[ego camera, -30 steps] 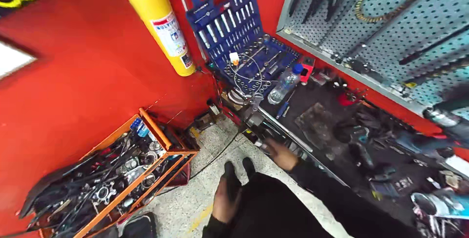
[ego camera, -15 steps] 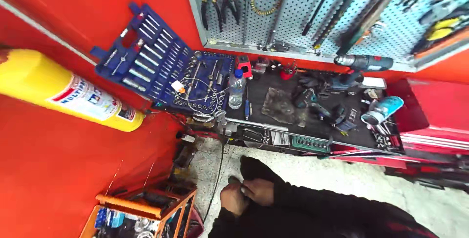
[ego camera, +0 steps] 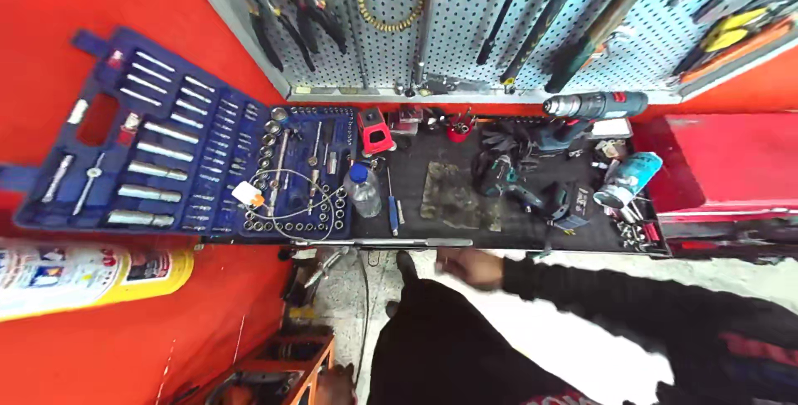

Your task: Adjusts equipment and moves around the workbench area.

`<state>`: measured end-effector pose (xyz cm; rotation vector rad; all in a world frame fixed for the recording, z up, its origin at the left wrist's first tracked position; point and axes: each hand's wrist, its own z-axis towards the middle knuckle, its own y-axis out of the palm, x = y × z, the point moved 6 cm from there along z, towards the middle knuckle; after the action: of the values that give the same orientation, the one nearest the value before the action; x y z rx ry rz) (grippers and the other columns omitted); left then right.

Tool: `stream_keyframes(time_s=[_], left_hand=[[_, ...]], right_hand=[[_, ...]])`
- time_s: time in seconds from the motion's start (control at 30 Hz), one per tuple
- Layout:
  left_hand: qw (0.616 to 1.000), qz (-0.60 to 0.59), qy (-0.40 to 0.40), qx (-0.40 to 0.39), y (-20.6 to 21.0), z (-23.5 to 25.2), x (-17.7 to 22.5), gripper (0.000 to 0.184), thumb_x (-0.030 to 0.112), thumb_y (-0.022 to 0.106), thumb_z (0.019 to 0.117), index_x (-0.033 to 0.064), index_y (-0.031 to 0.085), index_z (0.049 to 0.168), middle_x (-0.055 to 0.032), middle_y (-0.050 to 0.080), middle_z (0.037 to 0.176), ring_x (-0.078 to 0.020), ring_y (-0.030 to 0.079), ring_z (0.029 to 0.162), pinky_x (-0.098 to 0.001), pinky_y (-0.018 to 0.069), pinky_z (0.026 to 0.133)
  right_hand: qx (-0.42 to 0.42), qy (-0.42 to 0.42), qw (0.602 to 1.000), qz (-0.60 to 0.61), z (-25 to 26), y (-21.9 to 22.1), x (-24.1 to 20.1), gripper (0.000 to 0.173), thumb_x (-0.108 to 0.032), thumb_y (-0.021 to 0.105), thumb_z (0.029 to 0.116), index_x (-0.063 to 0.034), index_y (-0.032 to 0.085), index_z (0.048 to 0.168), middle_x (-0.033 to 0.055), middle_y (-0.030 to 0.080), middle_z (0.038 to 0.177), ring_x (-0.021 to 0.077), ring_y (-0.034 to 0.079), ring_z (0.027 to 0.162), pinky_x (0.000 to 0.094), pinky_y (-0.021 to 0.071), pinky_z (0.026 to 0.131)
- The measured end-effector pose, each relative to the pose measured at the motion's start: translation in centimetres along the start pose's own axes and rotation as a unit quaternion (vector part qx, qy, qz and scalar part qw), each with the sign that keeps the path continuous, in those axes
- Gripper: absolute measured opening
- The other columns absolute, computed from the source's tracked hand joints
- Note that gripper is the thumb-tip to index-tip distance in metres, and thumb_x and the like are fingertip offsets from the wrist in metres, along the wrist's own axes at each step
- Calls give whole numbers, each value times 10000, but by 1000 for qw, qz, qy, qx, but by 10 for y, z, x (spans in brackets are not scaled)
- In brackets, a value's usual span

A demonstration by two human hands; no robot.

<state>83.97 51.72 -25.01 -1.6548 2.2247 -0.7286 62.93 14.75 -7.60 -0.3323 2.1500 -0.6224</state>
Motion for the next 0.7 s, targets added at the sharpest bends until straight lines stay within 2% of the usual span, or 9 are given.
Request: stream_keyframes(time_s=[0.07, 0.13, 0.2, 0.27, 0.37, 0.47, 0.6, 0.7], left_hand=[[997, -77, -15, 2, -2, -16, -21, 464, 406, 605, 1018, -25, 733, 1132, -257, 717, 1138, -416, 670, 1129, -633, 490, 1016], [991, -131, 5, 4, -7, -19, -2, 451, 370, 599, 1036, -56, 721, 1121, -267, 718, 1076, -405, 686, 1056, -615, 501, 984], [990, -135, 31, 4, -2, -9, 20, 453, 385, 590, 1040, -46, 716, 1097, -252, 723, 1019, -390, 699, 984, -611, 526, 927], [992, -112, 57, -8, 1, -3, 48, 438, 379, 579, 1048, -27, 705, 1154, -253, 723, 1079, -404, 695, 1049, -619, 513, 968], [989, -100, 109, 8, 6, 0, 75, 411, 339, 591, 1049, -26, 694, 1205, -256, 720, 1108, -404, 692, 1072, -607, 506, 991], [984, -127, 121, 29, 3, 2, 76, 410, 334, 588, 1050, -34, 689, 1197, -257, 722, 1077, -403, 698, 1040, -609, 512, 973], [982, -161, 96, 40, -7, 7, 59, 369, 291, 578, 1053, -42, 681, 1172, -261, 715, 1056, -401, 693, 1020, -610, 517, 954], [986, -145, 76, 41, -17, 8, 56, 396, 341, 568, 1056, -16, 686, 1184, -258, 716, 1076, -412, 694, 1037, -638, 513, 955]], right_hand=[[85, 94, 991, -40, 13, -68, 34, 481, -436, 434, 1093, -59, 556, 1365, 247, 689, 1018, 434, 688, 968, 636, 529, 859], [176, 153, 971, -50, 42, -136, 63, 482, -405, 489, 1082, -62, 524, 1419, 255, 680, 1133, 438, 672, 1068, 641, 510, 938], [284, 150, 945, -52, 68, -181, 87, 427, -329, 538, 1069, -54, 555, 1395, 243, 672, 1207, 428, 667, 1109, 642, 513, 965], [346, 143, 926, -56, 91, -209, 106, 402, -305, 537, 1066, -56, 583, 1378, 234, 669, 1247, 424, 659, 1150, 643, 501, 995], [352, 200, 907, -113, 109, -227, 122, 410, -327, 549, 1046, -68, 579, 1361, 250, 696, 1162, 468, 680, 1076, 680, 519, 909], [337, 238, 899, -149, 118, -236, 132, 387, -328, 587, 1020, -66, 612, 1304, 262, 706, 1099, 494, 681, 1043, 698, 522, 867], [346, 228, 898, -150, 120, -241, 138, 367, -344, 637, 983, -154, 659, 1297, 204, 730, 1104, 449, 695, 1039, 697, 522, 869], [425, 185, 878, -120, 104, -243, 118, 417, -337, 655, 980, -138, 624, 1346, 172, 734, 1085, 401, 713, 988, 655, 542, 873]])
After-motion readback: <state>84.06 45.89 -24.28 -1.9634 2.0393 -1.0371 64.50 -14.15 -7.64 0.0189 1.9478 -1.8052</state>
